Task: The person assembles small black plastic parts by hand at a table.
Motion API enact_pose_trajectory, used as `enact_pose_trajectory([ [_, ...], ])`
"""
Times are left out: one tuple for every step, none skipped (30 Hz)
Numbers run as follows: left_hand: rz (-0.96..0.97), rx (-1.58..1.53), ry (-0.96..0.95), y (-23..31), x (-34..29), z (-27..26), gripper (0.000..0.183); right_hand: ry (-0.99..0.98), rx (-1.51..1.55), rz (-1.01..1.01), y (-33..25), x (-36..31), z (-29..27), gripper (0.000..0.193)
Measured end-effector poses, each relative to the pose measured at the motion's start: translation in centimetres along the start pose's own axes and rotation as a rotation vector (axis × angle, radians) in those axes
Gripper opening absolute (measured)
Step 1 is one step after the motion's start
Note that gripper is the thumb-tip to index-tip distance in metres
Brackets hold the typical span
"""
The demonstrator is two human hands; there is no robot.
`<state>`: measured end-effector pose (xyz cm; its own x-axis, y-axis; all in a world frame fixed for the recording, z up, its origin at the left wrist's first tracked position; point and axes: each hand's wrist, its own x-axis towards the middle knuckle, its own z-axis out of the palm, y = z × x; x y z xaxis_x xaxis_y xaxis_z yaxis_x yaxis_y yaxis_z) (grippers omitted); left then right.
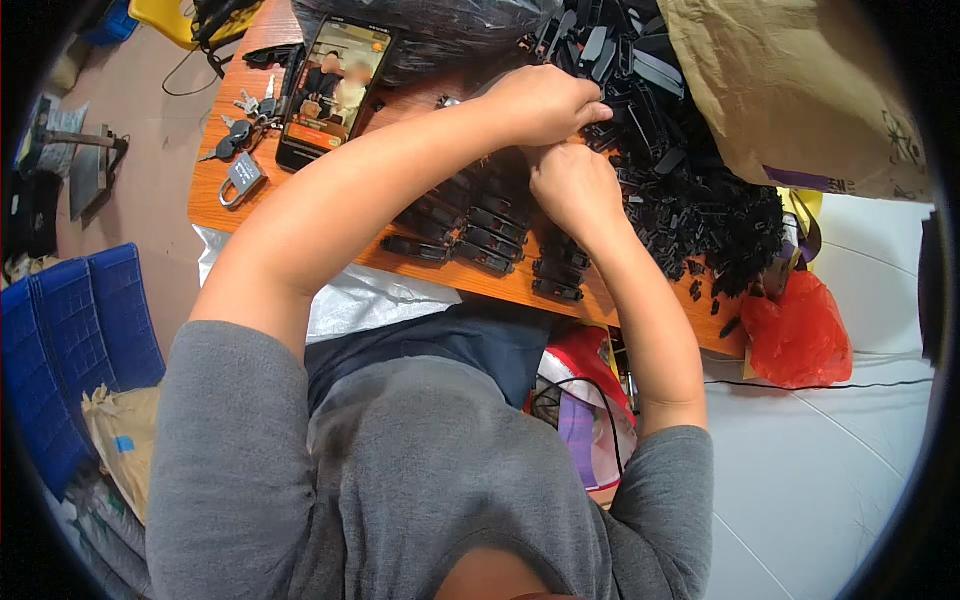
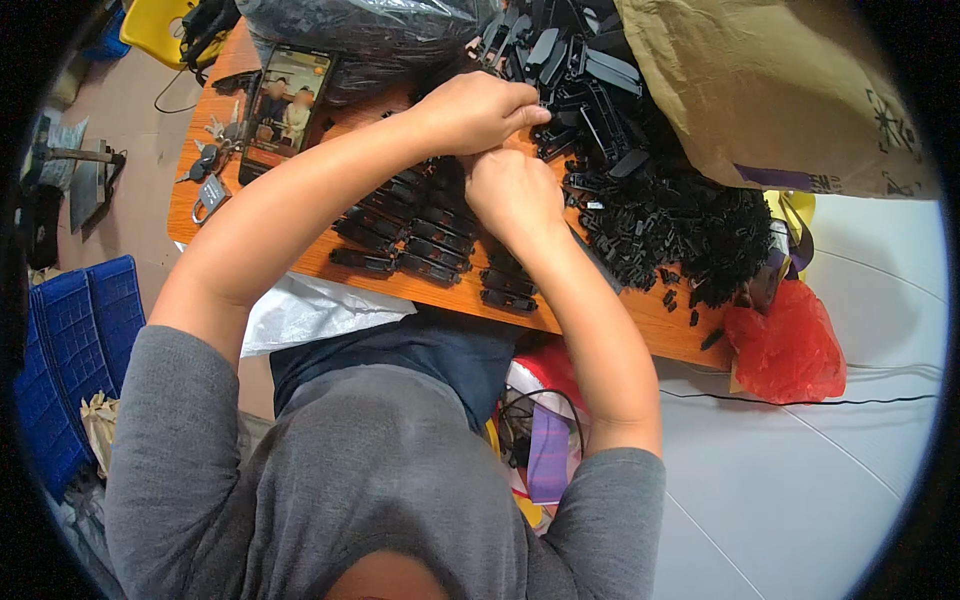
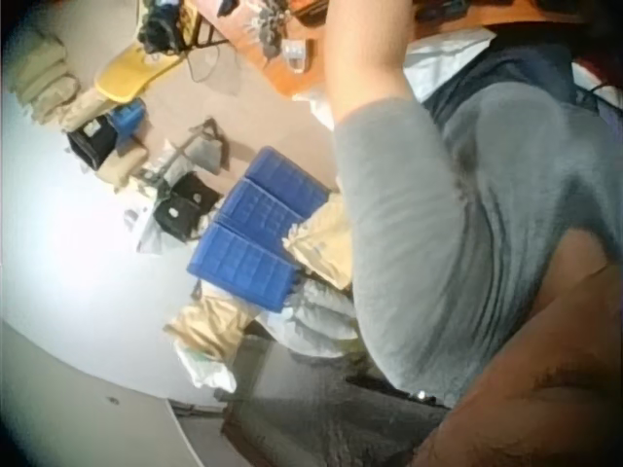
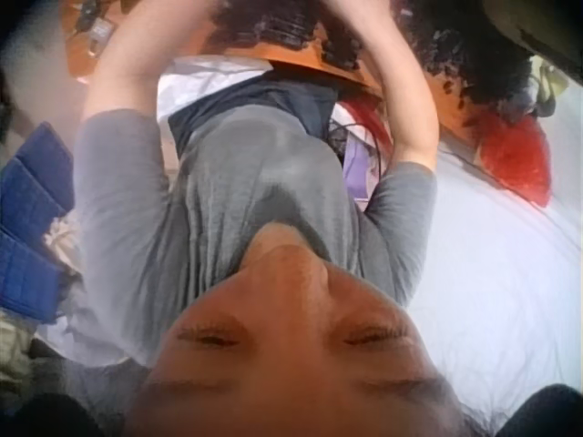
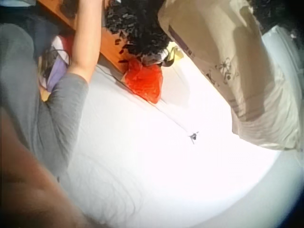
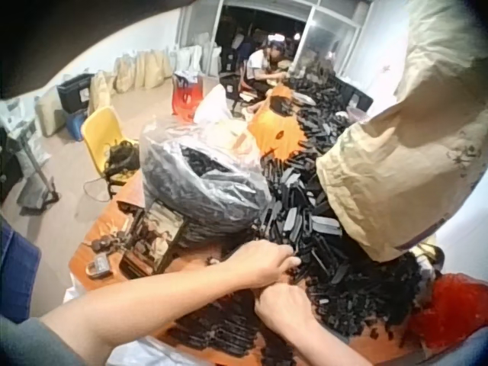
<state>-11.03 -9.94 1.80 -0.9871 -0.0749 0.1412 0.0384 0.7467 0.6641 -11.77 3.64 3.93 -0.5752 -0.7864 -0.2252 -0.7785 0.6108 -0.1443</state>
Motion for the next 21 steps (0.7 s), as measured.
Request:
enact_pose_trajectory([
  [0.004, -0.028, 0.034, -0.1, 0.0, 0.0, 0.040, 0.028, 0.010, -0.030, 0.0, 0.2, -0.1, 0.034],
  [0.014, -0.035, 0.099, -0.2, -0.2, 0.6, 0.040, 0.019, 0.013, -0.027, 0.0, 0.2, -0.1, 0.034],
  [0.011, -0.040, 0.095, -0.2, -0.1, 0.7, 0.040, -0.006, -0.016, -0.030, -0.1, 0.1, -0.2, 0.032],
  [0.023, -0.073, 0.141, -0.4, -0.1, 0.7, 0.039, -0.030, -0.045, -0.034, -0.1, 0.2, -0.4, 0.029],
  [0.034, -0.105, 0.188, -0.5, 0.1, 0.7, 0.037, -0.037, -0.044, -0.031, -0.1, 0.5, -0.7, 0.029],
  [0.047, -0.115, 0.221, -1.0, 0.4, 0.4, 0.036, -0.053, -0.064, -0.055, -0.1, 1.1, -1.2, 0.029],
  [0.044, -0.116, 0.221, -1.1, 0.4, 0.6, 0.036, -0.070, -0.085, -0.080, -0.1, 1.5, -1.4, 0.028],
  [0.041, -0.105, 0.240, -0.8, -0.2, 1.1, 0.035, -0.028, -0.092, -0.097, 0.2, 1.0, -0.4, 0.027],
  [0.044, -0.096, 0.262, -0.2, -0.7, 1.2, 0.035, 0.017, -0.103, -0.111, 0.7, 0.1, 0.9, 0.026],
  [0.031, -0.085, 0.223, 0.6, -1.4, 1.0, 0.035, 0.055, -0.128, -0.079, 0.5, -0.4, 1.9, 0.024],
  [0.074, -0.113, 0.300, 0.3, -1.4, 1.5, 0.035, 0.048, -0.126, -0.079, 0.7, -0.2, 2.0, 0.024],
  [0.079, -0.105, 0.296, 0.2, -1.0, 1.4, 0.036, 0.050, -0.103, -0.074, 0.7, 0.1, 1.4, 0.024],
  [0.085, -0.096, 0.293, 0.2, -0.7, 1.2, 0.036, 0.055, -0.080, -0.069, 0.6, 0.1, 1.2, 0.024],
  [0.083, -0.098, 0.293, 0.3, -0.9, 1.3, 0.036, 0.048, -0.082, -0.107, 0.8, -0.3, 1.6, 0.026],
  [0.084, -0.106, 0.278, 0.3, -1.2, 1.4, 0.037, 0.047, -0.081, -0.103, 0.7, -0.5, 1.5, 0.026],
  [0.086, -0.113, 0.265, 0.4, -1.5, 1.4, 0.037, 0.049, -0.086, -0.080, 0.6, -0.5, 1.3, 0.026],
  [0.079, -0.094, 0.253, 0.3, -0.9, 1.1, 0.039, 0.053, -0.091, -0.057, 0.6, -0.5, 1.0, 0.027],
  [0.028, -0.089, 0.180, 0.4, -0.5, 0.5, 0.040, 0.017, -0.034, -0.061, 0.6, 0.1, 0.3, 0.029],
  [-0.023, -0.084, 0.108, 0.6, -0.3, 0.0, 0.041, 0.062, -0.074, -0.084, 0.7, 0.0, 0.3, 0.040],
  [-0.030, -0.061, 0.070, 0.8, -0.4, -0.5, 0.043, 0.081, -0.060, -0.060, 0.3, -0.5, -0.1, 0.041],
  [-0.032, -0.063, 0.071, 1.3, -0.6, -0.9, 0.043, 0.099, -0.044, -0.035, -0.3, -1.0, -0.6, 0.043],
])
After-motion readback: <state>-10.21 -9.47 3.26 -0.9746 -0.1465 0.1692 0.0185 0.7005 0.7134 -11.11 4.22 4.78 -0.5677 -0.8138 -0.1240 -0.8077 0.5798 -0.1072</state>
